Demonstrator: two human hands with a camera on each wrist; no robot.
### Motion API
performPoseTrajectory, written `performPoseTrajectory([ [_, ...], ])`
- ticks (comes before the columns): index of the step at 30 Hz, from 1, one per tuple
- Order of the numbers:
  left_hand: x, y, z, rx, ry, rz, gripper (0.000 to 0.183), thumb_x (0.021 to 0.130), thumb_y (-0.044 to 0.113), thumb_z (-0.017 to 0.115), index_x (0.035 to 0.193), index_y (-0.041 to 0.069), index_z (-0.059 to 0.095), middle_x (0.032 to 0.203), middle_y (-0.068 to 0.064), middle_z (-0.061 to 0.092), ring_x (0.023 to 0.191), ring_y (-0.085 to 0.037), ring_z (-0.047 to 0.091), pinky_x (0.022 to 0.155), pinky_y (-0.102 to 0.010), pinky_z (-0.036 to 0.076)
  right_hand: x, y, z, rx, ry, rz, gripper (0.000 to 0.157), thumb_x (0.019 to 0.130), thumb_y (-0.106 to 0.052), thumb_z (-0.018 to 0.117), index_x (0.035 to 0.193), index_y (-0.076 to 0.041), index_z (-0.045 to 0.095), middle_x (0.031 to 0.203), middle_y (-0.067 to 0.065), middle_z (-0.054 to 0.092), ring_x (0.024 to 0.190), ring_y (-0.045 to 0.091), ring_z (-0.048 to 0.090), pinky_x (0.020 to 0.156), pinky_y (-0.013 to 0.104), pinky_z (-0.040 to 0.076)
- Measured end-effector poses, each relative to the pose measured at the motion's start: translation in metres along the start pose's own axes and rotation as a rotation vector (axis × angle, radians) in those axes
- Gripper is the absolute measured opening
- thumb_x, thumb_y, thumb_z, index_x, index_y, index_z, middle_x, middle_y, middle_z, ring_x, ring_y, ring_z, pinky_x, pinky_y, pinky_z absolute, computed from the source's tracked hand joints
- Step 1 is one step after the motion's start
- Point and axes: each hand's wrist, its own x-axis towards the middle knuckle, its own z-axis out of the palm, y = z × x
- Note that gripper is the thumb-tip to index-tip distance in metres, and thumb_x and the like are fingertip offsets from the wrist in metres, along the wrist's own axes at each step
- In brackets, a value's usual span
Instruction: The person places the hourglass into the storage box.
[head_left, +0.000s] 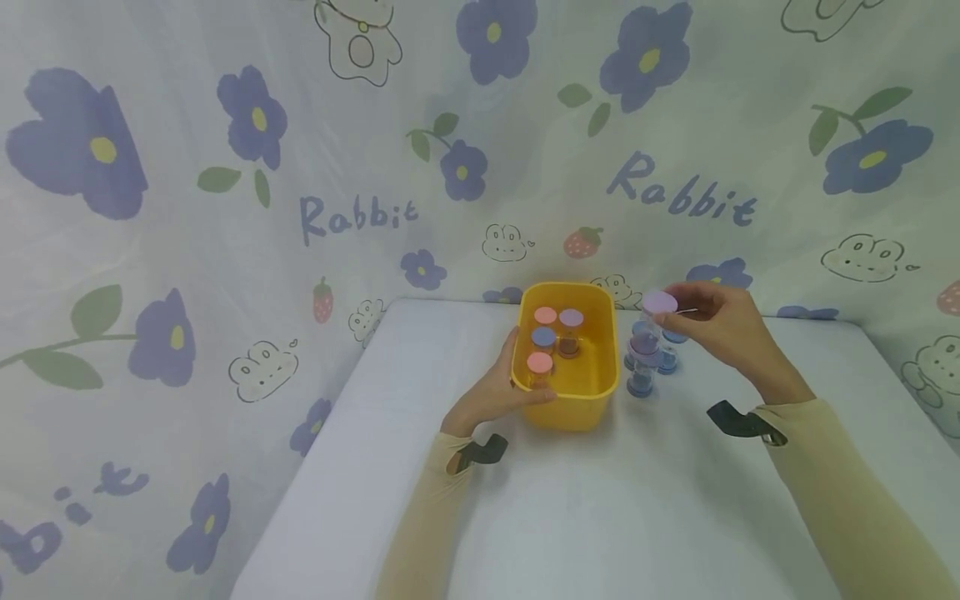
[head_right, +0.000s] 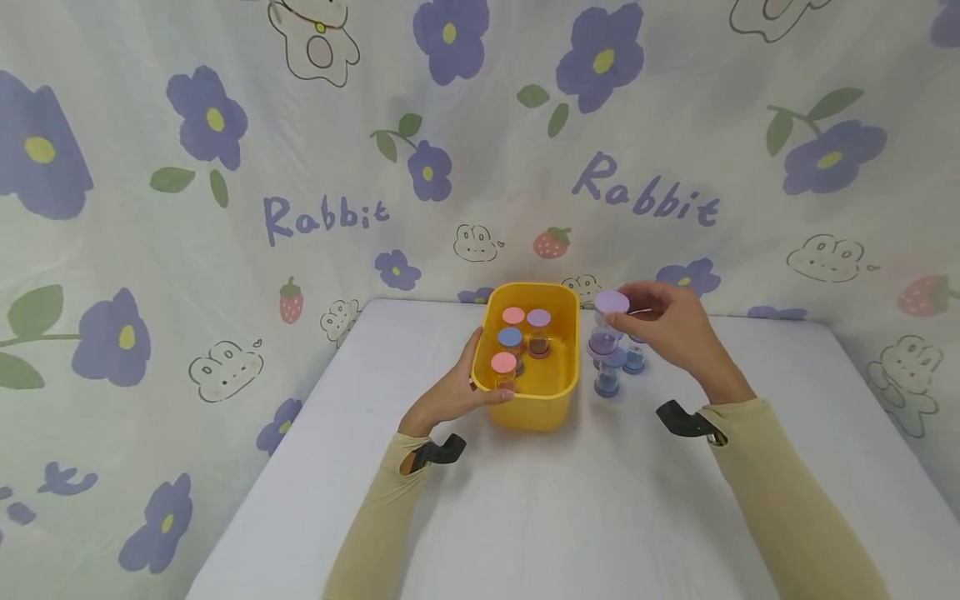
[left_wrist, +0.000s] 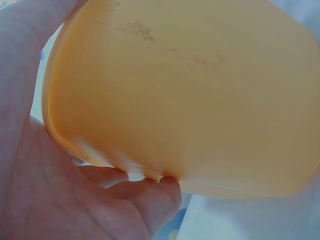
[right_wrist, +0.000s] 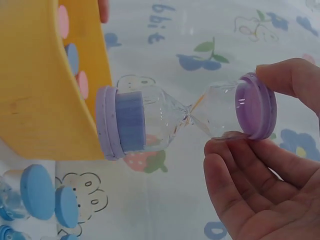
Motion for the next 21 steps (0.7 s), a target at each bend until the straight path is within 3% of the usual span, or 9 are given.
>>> performPoseTrajectory([
  [5,0.0,0.0,0.0,-0.012,-0.007,0.011,0.114,0.083,0.029,0.086,0.163,0.031,0.005,0.164,0.005,0.029,0.146,-0.023,0.039,0.127,-0.055,0.032,0.012,-0.008,0.006,0.012,-0.001,-0.02,0.055,0.094,-0.039,0.076,0.136,-0.006,0.062,0.13,0.018,0.067,0.113,0.028,0.065,0.081,0.0,0.047],
  [8,0.001,0.0,0.001,-0.032,-0.01,0.015,0.11,0.084,0.023,0.085,0.161,0.036,0.007,0.163,0.004,0.029,0.146,-0.025,0.039,0.126,-0.055,0.032,0.02,-0.011,0.011,0.016,-0.005,-0.007,0.056,0.093,-0.042,0.077,0.135,-0.007,0.063,0.13,0.017,0.067,0.114,0.03,0.065,0.082,0.003,0.05],
  [12,0.001,0.0,0.002,-0.032,-0.006,0.008,0.111,0.084,0.022,0.084,0.162,0.035,0.006,0.163,0.007,0.029,0.146,-0.024,0.038,0.126,-0.055,0.033,0.032,-0.014,0.017,0.014,-0.014,0.024,0.059,0.091,-0.047,0.077,0.135,-0.009,0.064,0.131,0.016,0.068,0.115,0.029,0.066,0.097,0.025,0.059],
  [16,0.0,0.0,0.002,0.001,0.007,-0.017,0.117,0.082,0.032,0.087,0.164,0.029,0.003,0.164,0.009,0.029,0.147,-0.019,0.039,0.127,-0.054,0.032,0.045,-0.019,0.026,0.028,-0.032,0.032,0.059,0.091,-0.045,0.078,0.135,-0.008,0.063,0.133,0.018,0.067,0.117,0.032,0.066,0.107,0.05,0.056],
  [21,0.0,0.0,0.002,0.016,0.013,-0.013,0.122,0.08,0.038,0.088,0.165,0.025,0.002,0.167,0.002,0.027,0.148,-0.02,0.038,0.128,-0.054,0.03,0.061,-0.024,0.038,0.047,-0.067,0.033,0.059,0.09,-0.045,0.078,0.132,-0.007,0.064,0.131,0.018,0.068,0.116,0.033,0.067,0.104,0.053,0.057],
])
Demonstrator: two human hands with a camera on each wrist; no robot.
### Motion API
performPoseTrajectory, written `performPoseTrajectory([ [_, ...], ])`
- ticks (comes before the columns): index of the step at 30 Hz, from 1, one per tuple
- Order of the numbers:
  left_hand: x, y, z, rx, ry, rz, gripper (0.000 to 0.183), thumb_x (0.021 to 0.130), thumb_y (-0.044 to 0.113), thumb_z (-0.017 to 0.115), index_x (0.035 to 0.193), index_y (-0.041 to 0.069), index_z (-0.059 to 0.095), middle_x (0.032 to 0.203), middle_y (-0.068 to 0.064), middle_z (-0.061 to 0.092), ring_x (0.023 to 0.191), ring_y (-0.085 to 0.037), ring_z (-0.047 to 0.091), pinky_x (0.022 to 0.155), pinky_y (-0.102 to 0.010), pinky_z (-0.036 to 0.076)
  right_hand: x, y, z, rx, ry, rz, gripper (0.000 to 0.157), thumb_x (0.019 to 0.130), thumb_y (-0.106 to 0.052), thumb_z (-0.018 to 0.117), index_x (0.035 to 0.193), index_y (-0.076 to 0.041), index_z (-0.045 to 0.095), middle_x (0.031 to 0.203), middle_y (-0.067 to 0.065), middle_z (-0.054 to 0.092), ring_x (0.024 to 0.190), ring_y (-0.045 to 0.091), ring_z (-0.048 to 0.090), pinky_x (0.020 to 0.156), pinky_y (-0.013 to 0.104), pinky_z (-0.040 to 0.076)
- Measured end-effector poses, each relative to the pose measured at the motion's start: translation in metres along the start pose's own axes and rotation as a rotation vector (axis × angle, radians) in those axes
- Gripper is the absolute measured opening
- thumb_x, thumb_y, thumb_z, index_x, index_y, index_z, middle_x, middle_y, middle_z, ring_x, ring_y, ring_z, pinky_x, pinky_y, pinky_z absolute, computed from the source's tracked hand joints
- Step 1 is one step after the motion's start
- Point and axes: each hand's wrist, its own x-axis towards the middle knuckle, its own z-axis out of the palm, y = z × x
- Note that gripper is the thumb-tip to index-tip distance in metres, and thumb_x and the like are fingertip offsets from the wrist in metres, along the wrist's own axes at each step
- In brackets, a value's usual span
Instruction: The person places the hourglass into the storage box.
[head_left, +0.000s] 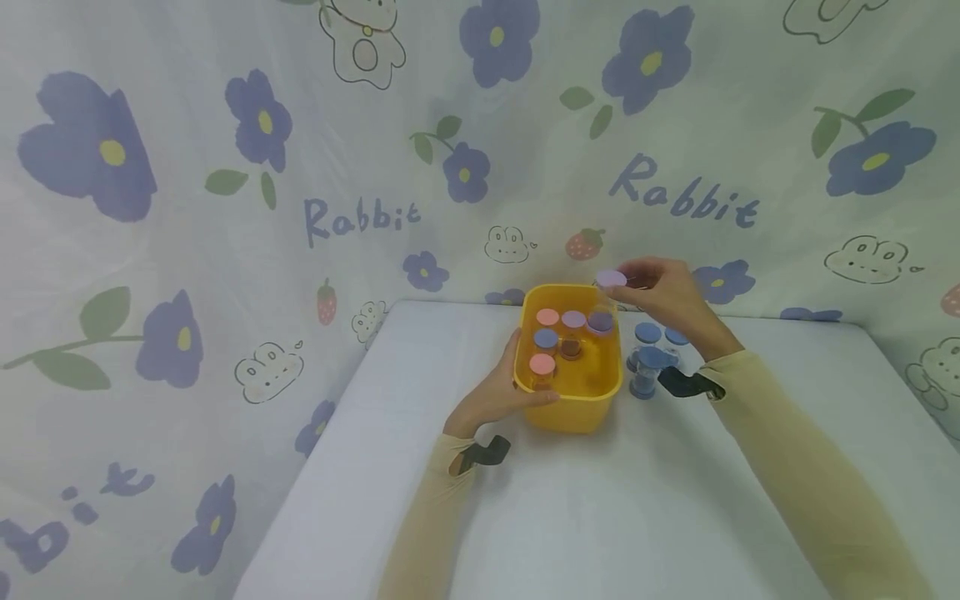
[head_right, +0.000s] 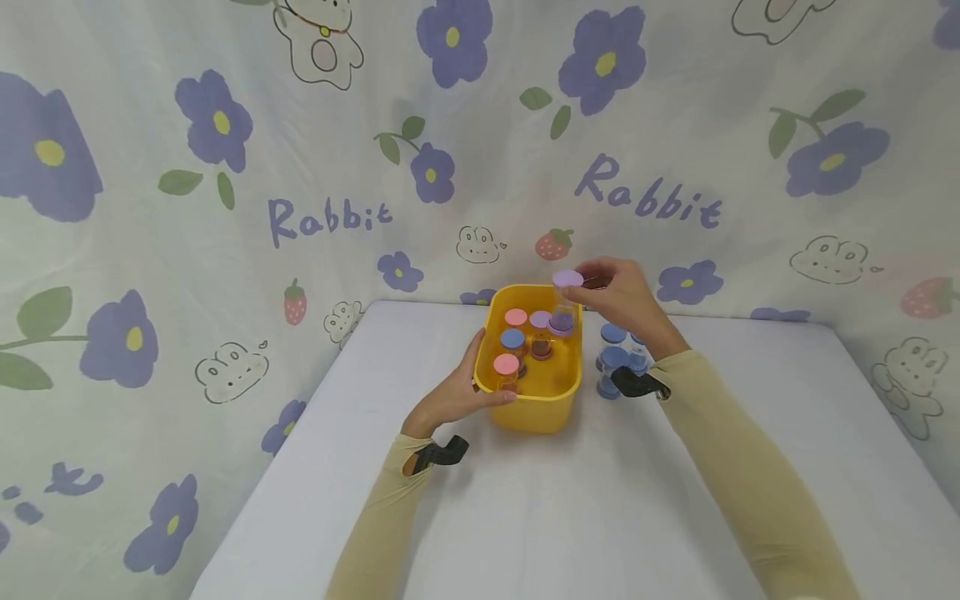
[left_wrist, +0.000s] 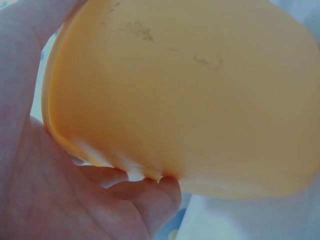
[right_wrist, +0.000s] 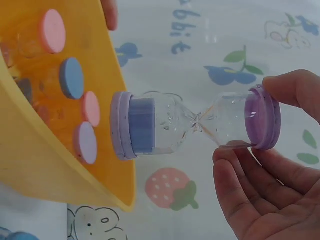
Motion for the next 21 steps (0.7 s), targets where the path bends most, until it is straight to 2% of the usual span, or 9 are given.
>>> performPoseTrajectory([
  [3,0.001,-0.001,0.0,-0.001,0.0,0.012,0.122,0.081,0.038,0.088,0.165,0.024,0.001,0.168,-0.002,0.025,0.149,-0.023,0.038,0.128,-0.057,0.028,0.009,-0.002,0.008,0.009,-0.033,-0.004,0.059,0.09,-0.045,0.078,0.132,-0.006,0.064,0.131,0.018,0.068,0.117,0.033,0.067,0.103,0.052,0.058],
  [7,0.002,-0.002,0.0,-0.013,-0.003,0.034,0.117,0.083,0.029,0.087,0.165,0.024,0.003,0.166,0.0,0.028,0.149,-0.025,0.038,0.127,-0.058,0.028,0.02,-0.004,0.021,0.007,-0.077,-0.017,0.057,0.091,-0.042,0.078,0.131,-0.004,0.063,0.131,0.019,0.067,0.118,0.034,0.066,0.105,0.052,0.057],
  [10,0.002,-0.001,0.0,-0.029,-0.011,0.049,0.113,0.083,0.025,0.086,0.163,0.029,0.007,0.163,0.003,0.031,0.148,-0.025,0.039,0.127,-0.057,0.03,0.028,-0.004,0.029,-0.01,-0.095,-0.013,0.056,0.091,-0.039,0.078,0.131,-0.003,0.063,0.131,0.02,0.067,0.118,0.035,0.065,0.107,0.053,0.055],
  [14,0.001,0.001,0.0,-0.032,-0.015,0.053,0.11,0.083,0.029,0.087,0.16,0.037,0.008,0.162,0.002,0.032,0.147,-0.024,0.041,0.127,-0.054,0.032,0.037,-0.006,0.036,-0.041,-0.113,0.018,0.059,0.09,-0.035,0.078,0.135,-0.001,0.06,0.135,0.022,0.064,0.12,0.038,0.063,0.108,0.055,0.054],
  [21,0.001,0.0,-0.001,-0.028,-0.02,0.061,0.109,0.084,0.03,0.086,0.161,0.034,0.009,0.161,0.001,0.032,0.146,-0.023,0.041,0.126,-0.055,0.033,0.045,-0.004,0.047,-0.118,-0.178,0.055,0.064,0.091,-0.035,0.079,0.14,0.0,0.058,0.139,0.023,0.062,0.118,0.038,0.062,0.107,0.054,0.054],
])
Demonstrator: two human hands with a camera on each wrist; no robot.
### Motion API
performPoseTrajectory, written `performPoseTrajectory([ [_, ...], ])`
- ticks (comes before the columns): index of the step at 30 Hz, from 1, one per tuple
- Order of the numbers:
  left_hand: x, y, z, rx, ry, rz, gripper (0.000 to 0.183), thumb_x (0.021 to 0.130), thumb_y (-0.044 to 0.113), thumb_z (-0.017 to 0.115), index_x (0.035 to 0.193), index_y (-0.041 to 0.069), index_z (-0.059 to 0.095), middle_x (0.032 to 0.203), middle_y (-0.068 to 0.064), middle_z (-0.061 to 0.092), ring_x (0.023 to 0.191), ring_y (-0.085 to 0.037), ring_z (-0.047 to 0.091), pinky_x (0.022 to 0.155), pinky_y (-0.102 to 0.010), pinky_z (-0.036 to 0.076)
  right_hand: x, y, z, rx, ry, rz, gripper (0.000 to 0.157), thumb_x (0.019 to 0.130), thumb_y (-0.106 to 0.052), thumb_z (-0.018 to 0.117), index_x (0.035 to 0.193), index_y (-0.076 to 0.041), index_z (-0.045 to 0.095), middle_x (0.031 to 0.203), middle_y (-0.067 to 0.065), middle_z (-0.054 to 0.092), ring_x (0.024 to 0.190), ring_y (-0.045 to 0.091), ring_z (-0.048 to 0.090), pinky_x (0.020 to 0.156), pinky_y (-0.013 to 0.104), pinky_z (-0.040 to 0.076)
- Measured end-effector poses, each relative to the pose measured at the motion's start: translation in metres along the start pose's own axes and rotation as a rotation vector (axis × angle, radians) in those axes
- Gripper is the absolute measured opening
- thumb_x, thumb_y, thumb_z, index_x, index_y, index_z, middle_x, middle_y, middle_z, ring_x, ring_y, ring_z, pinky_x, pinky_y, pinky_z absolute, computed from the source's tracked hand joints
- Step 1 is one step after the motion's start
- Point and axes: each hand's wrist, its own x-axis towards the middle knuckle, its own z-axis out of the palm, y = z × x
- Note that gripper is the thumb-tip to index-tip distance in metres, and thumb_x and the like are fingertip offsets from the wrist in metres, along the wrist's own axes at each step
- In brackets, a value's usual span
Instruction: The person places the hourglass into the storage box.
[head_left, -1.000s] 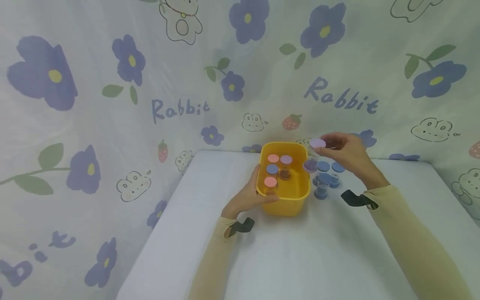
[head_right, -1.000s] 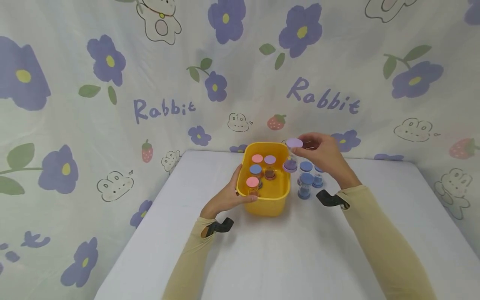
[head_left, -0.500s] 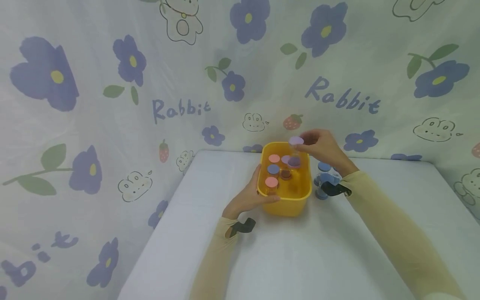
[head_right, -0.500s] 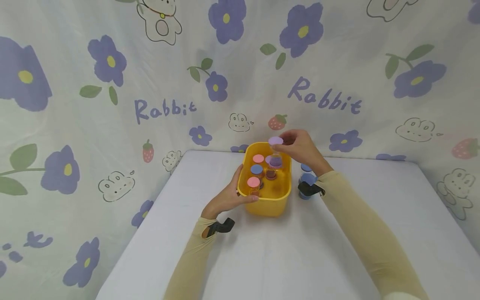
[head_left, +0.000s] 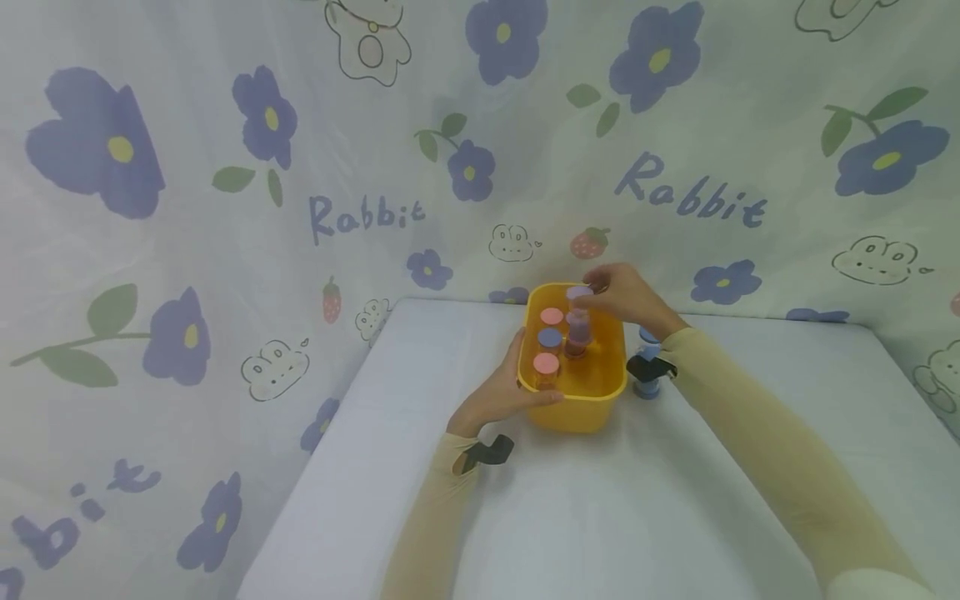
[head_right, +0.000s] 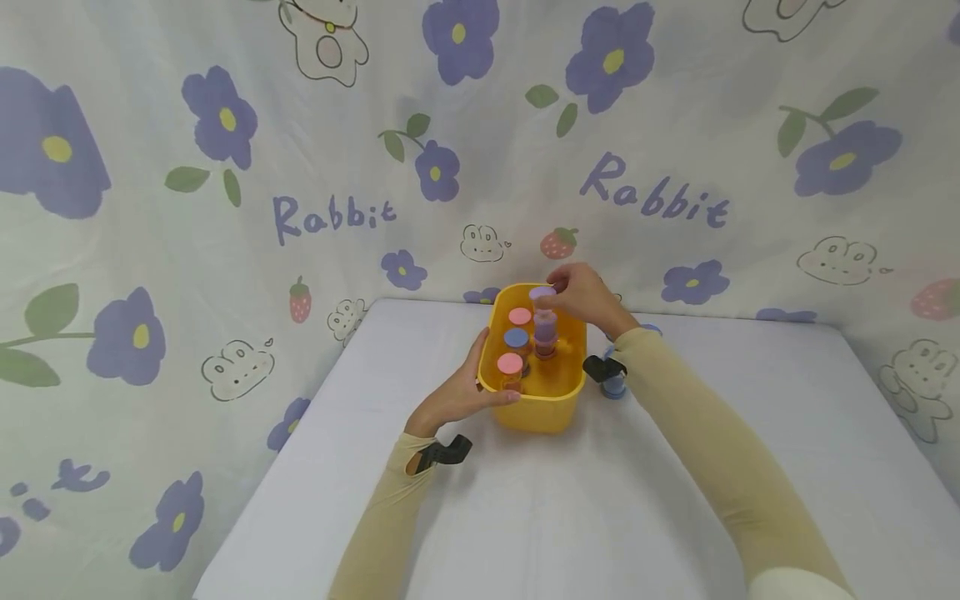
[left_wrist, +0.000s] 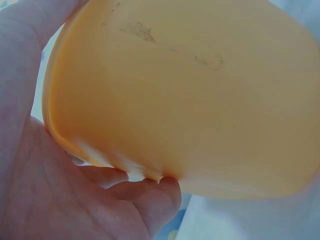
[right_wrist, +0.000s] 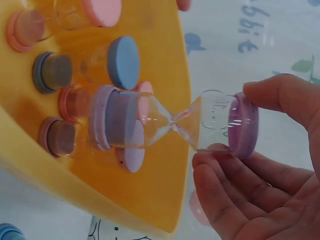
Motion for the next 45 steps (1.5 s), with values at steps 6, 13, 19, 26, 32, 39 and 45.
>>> performPoseTrajectory([
  [6,0.001,-0.003,0.0,-0.006,-0.005,0.006,0.11,0.083,0.028,0.087,0.161,0.032,0.008,0.162,-0.004,0.032,0.145,-0.022,0.042,0.125,-0.056,0.033,0.002,0.001,0.008,-0.068,-0.074,0.038,0.053,0.091,-0.032,0.079,0.131,-0.002,0.065,0.132,0.02,0.068,0.111,0.036,0.066,0.106,0.054,0.055],
  [13,0.002,-0.002,0.0,-0.029,-0.019,0.015,0.109,0.084,0.021,0.085,0.159,0.036,0.008,0.161,0.0,0.029,0.147,-0.026,0.038,0.126,-0.055,0.032,0.007,0.0,0.017,-0.181,-0.163,0.038,0.034,0.086,-0.027,0.08,0.111,-0.004,0.075,0.107,0.013,0.077,0.098,0.035,0.071,0.096,0.047,0.061],
  [19,0.002,-0.004,-0.001,-0.013,-0.016,0.014,0.111,0.083,0.024,0.086,0.159,0.037,0.007,0.163,-0.003,0.028,0.148,-0.025,0.038,0.126,-0.055,0.033,0.007,-0.004,0.022,-0.266,-0.208,0.085,0.04,0.08,-0.027,0.084,0.108,-0.002,0.07,0.1,0.014,0.073,0.087,0.029,0.066,0.081,0.038,0.061],
  [26,0.0,-0.004,0.0,-0.01,-0.013,0.009,0.109,0.084,0.021,0.085,0.16,0.038,0.007,0.164,-0.004,0.029,0.147,-0.023,0.039,0.126,-0.054,0.034,0.006,-0.007,0.028,-0.262,-0.274,0.104,0.025,0.076,-0.022,0.086,0.086,-0.005,0.072,0.069,0.004,0.064,0.067,0.022,0.057,0.06,0.027,0.048],
  [32,0.0,0.0,-0.001,0.021,0.004,0.014,0.109,0.082,0.027,0.086,0.159,0.038,0.009,0.161,0.002,0.033,0.144,-0.02,0.042,0.125,-0.05,0.036,0.006,-0.009,0.03,-0.234,-0.269,0.081,0.019,0.073,-0.016,0.087,0.082,-0.006,0.074,0.067,0.006,0.064,0.062,0.021,0.054,0.059,0.028,0.047],
  [39,-0.001,0.002,0.0,0.022,0.006,0.007,0.11,0.082,0.027,0.087,0.16,0.036,0.009,0.161,-0.002,0.033,0.144,-0.022,0.043,0.125,-0.05,0.036,0.005,-0.011,0.036,-0.216,-0.276,0.131,0.036,0.075,-0.015,0.088,0.108,-0.007,0.075,0.08,0.006,0.069,0.076,0.025,0.061,0.068,0.03,0.053],
  [45,-0.002,0.001,-0.001,0.03,0.009,0.005,0.111,0.082,0.031,0.087,0.16,0.036,0.009,0.164,-0.01,0.032,0.145,-0.023,0.043,0.125,-0.05,0.036,0.008,-0.011,0.039,-0.246,-0.274,0.156,0.038,0.074,-0.017,0.09,0.108,-0.008,0.075,0.079,0.004,0.068,0.083,0.03,0.064,0.069,0.03,0.053],
])
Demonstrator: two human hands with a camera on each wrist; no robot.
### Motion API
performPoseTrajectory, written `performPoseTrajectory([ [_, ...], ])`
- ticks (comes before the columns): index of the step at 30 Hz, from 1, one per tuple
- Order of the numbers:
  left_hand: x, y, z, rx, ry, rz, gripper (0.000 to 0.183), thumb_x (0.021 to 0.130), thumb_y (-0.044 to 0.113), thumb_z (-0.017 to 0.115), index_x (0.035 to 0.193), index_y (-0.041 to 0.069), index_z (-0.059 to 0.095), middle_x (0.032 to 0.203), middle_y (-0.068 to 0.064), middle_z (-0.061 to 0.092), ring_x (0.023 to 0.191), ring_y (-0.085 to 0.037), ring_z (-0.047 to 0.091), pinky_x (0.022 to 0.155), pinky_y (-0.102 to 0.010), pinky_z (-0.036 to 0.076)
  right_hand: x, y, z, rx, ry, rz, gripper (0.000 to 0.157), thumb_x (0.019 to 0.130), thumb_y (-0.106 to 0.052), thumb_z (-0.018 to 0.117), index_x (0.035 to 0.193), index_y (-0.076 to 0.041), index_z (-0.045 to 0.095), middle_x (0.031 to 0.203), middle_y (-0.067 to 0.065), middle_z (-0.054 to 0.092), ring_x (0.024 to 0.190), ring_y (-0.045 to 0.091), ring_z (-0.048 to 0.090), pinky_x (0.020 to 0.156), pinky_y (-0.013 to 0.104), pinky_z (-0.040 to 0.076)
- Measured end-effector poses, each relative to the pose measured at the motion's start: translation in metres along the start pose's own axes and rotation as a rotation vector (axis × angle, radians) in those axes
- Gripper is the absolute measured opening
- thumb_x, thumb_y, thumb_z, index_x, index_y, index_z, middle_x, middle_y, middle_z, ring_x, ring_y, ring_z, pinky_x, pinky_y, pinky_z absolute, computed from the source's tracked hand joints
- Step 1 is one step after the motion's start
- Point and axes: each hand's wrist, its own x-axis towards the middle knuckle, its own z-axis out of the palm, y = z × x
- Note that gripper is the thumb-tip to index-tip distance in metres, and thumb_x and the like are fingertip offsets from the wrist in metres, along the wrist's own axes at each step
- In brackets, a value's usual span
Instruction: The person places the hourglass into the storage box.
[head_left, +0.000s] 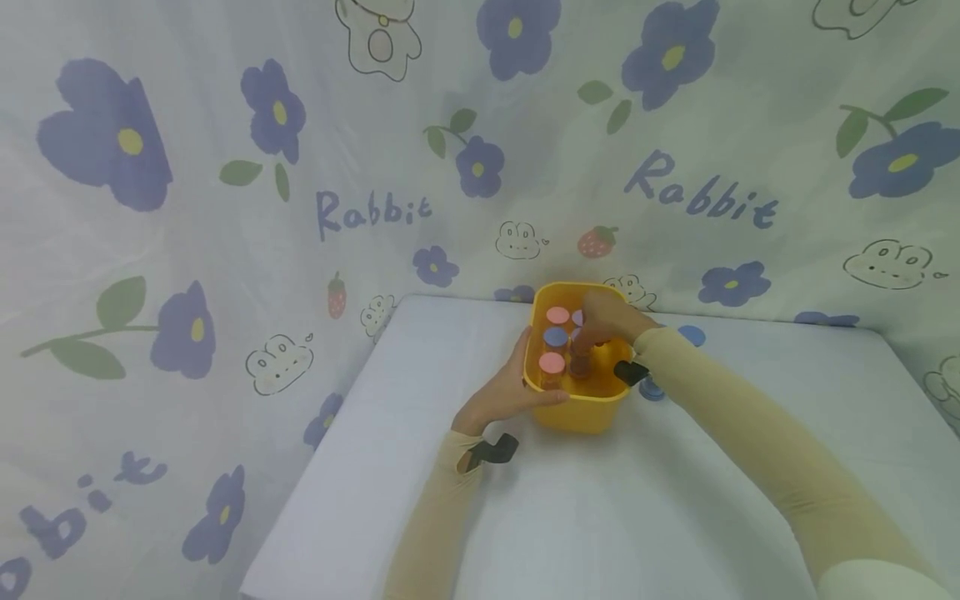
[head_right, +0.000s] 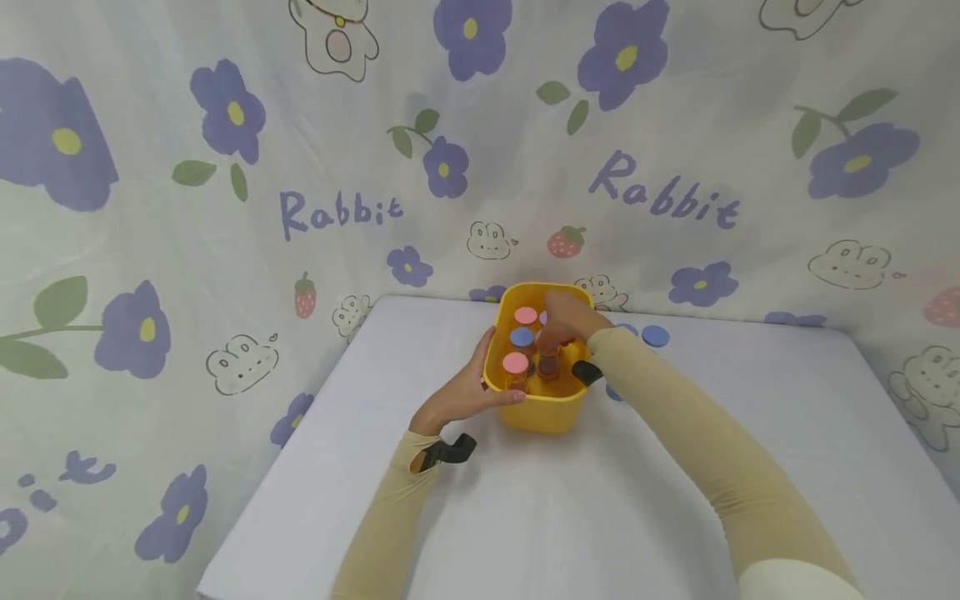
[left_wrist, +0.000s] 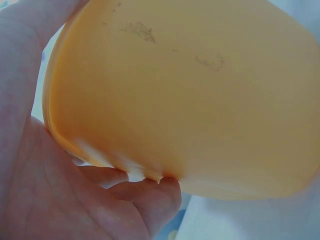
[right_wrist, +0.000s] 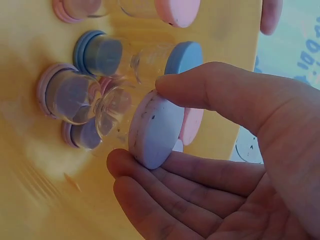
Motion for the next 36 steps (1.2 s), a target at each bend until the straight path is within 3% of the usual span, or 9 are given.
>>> performPoseTrajectory([
  [6,0.0017,-0.0003,-0.0004,0.006,-0.006,0.011,0.112,0.081,0.033,0.088,0.16,0.035,0.008,0.164,-0.011,0.031,0.147,-0.024,0.042,0.126,-0.051,0.035,0.0022,-0.001,-0.0005,-0.021,-0.018,0.035,0.033,0.073,-0.017,0.09,0.101,-0.01,0.075,0.075,0.001,0.064,0.089,0.033,0.064,0.068,0.031,0.052],
  [11,0.0013,-0.0001,0.0001,0.014,-0.003,0.012,0.113,0.081,0.032,0.088,0.161,0.034,0.008,0.161,-0.002,0.034,0.147,-0.024,0.042,0.126,-0.05,0.035,0.0045,-0.0003,-0.0004,-0.052,-0.023,0.042,0.032,0.073,-0.019,0.09,0.098,-0.009,0.073,0.076,0.002,0.065,0.087,0.032,0.064,0.067,0.031,0.052],
  [18,0.001,0.0008,0.0005,0.013,0.003,-0.002,0.113,0.08,0.034,0.089,0.16,0.037,0.009,0.161,0.002,0.034,0.146,-0.019,0.042,0.126,-0.047,0.036,0.0066,-0.0001,0.0006,-0.059,-0.049,0.054,0.038,0.072,-0.021,0.092,0.102,-0.008,0.073,0.081,0.004,0.067,0.087,0.029,0.063,0.069,0.032,0.052],
  [23,0.0014,0.0007,-0.0002,0.014,0.01,-0.015,0.116,0.08,0.035,0.089,0.163,0.031,0.008,0.16,0.006,0.034,0.145,-0.018,0.043,0.125,-0.045,0.035,0.0025,-0.0023,0.0,-0.053,-0.052,0.064,0.041,0.071,-0.022,0.093,0.104,-0.008,0.072,0.087,0.006,0.069,0.092,0.03,0.063,0.073,0.033,0.052],
  [28,0.0009,0.0011,-0.0001,0.009,0.008,-0.013,0.113,0.081,0.03,0.088,0.16,0.038,0.008,0.163,0.001,0.033,0.146,-0.019,0.042,0.126,-0.048,0.035,0.0053,-0.0012,0.0007,-0.064,-0.043,0.079,0.045,0.07,-0.023,0.094,0.105,-0.009,0.07,0.091,0.006,0.069,0.09,0.028,0.062,0.075,0.033,0.052],
  [36,0.0,-0.0005,0.0008,0.006,0.005,-0.009,0.112,0.082,0.03,0.087,0.161,0.035,0.008,0.164,-0.008,0.032,0.145,-0.021,0.042,0.125,-0.051,0.035,0.0052,-0.0015,0.0019,-0.053,-0.045,0.091,0.041,0.072,-0.021,0.091,0.105,-0.009,0.07,0.09,0.006,0.068,0.091,0.027,0.061,0.076,0.034,0.051],
])
